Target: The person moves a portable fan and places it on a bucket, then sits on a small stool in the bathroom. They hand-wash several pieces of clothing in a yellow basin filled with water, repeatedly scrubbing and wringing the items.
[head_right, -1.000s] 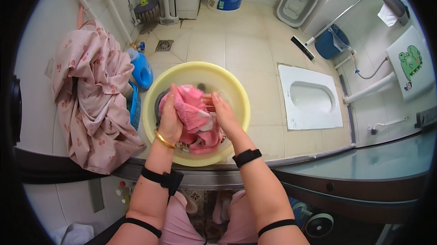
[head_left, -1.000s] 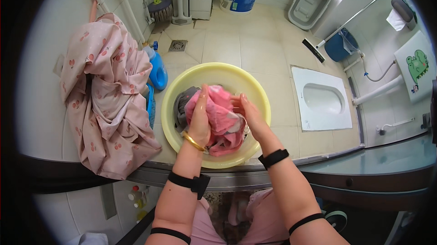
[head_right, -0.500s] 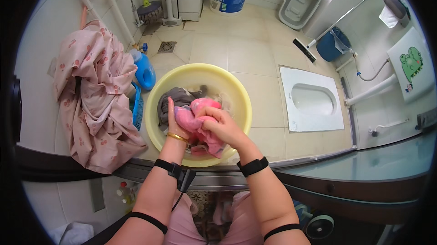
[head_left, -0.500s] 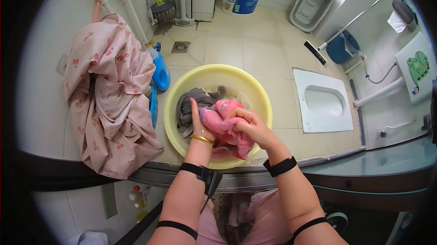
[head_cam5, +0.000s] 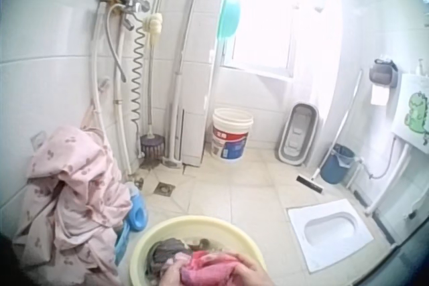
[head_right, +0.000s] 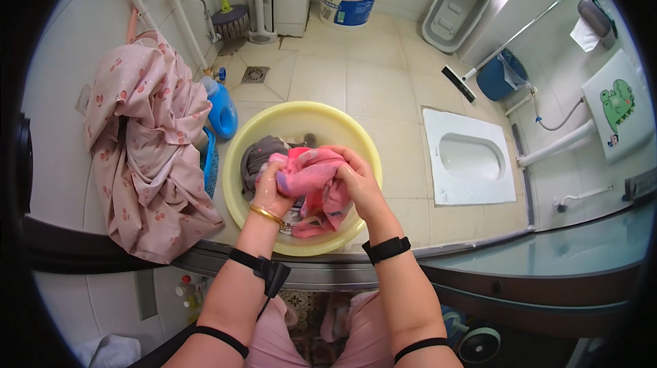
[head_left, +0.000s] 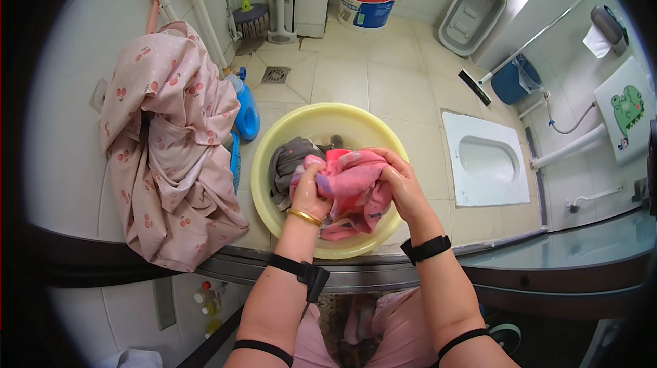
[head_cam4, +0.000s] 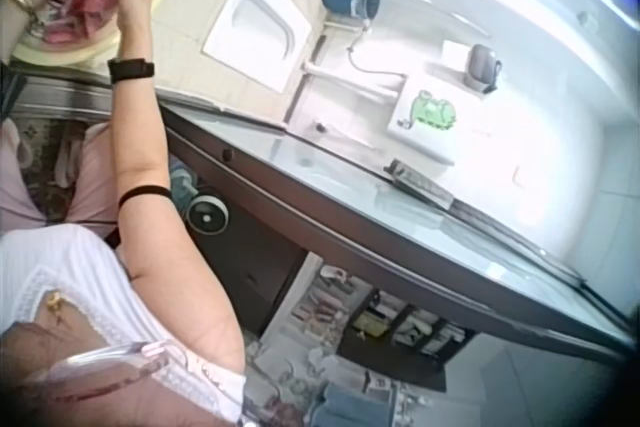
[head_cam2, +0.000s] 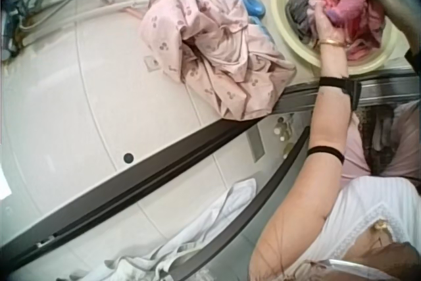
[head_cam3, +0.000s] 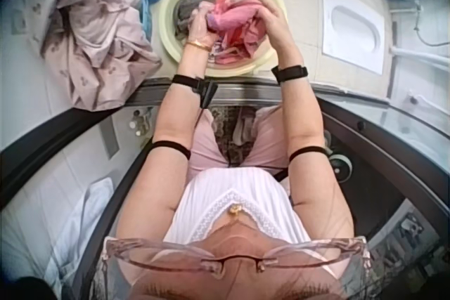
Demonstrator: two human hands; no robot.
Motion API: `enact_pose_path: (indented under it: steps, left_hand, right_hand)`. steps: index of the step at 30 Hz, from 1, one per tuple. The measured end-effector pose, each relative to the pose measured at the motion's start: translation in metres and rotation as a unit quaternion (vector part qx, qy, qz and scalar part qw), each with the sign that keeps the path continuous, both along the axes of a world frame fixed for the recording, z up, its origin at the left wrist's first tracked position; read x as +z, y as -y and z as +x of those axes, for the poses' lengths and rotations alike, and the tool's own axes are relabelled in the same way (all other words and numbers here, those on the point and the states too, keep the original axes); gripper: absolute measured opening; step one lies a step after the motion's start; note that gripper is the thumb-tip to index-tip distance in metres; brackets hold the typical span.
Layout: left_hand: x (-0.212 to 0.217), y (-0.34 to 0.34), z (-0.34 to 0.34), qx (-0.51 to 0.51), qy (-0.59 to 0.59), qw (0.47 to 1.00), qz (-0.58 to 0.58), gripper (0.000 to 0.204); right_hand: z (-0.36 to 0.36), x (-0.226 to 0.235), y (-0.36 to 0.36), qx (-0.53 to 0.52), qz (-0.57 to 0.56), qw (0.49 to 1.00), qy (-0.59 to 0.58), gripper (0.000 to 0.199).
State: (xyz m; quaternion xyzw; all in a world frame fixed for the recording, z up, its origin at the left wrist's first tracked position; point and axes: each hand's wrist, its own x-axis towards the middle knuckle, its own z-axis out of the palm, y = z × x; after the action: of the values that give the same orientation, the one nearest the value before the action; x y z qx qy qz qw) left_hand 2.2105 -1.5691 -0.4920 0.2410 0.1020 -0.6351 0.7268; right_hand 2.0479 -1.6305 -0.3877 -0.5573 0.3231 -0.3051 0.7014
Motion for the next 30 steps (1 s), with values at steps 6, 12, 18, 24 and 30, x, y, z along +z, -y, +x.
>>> enact_pose_path:
  steps: [6,12,18,24,30]
  left_hand:
    - [0.044,-0.009,-0.014,-0.163,-0.068,0.982,-0.065,0.039]
    - [0.064,0.000,-0.002,0.072,-0.048,0.983,-0.161,0.045]
    - [0.037,0.009,-0.015,0.111,0.056,0.992,-0.033,0.028]
    - [0.011,0.000,-0.036,-0.016,-0.068,0.996,-0.048,0.037]
    - [-0.014,-0.012,-0.024,-0.121,-0.058,0.984,-0.120,0.057]
  right_hand:
    - [-0.009,0.009,0.000,0.096,0.089,0.988,0.086,0.039]
    - [-0.023,-0.008,0.012,0.058,0.214,0.968,0.114,0.041]
    - [0.017,-0.008,-0.020,-0.076,-0.106,0.991,-0.006,0.031]
    - [0.053,-0.034,-0.047,-0.137,-0.403,0.869,-0.252,0.030]
    - [0.056,-0.041,-0.067,-0.166,-0.396,0.863,-0.265,0.023]
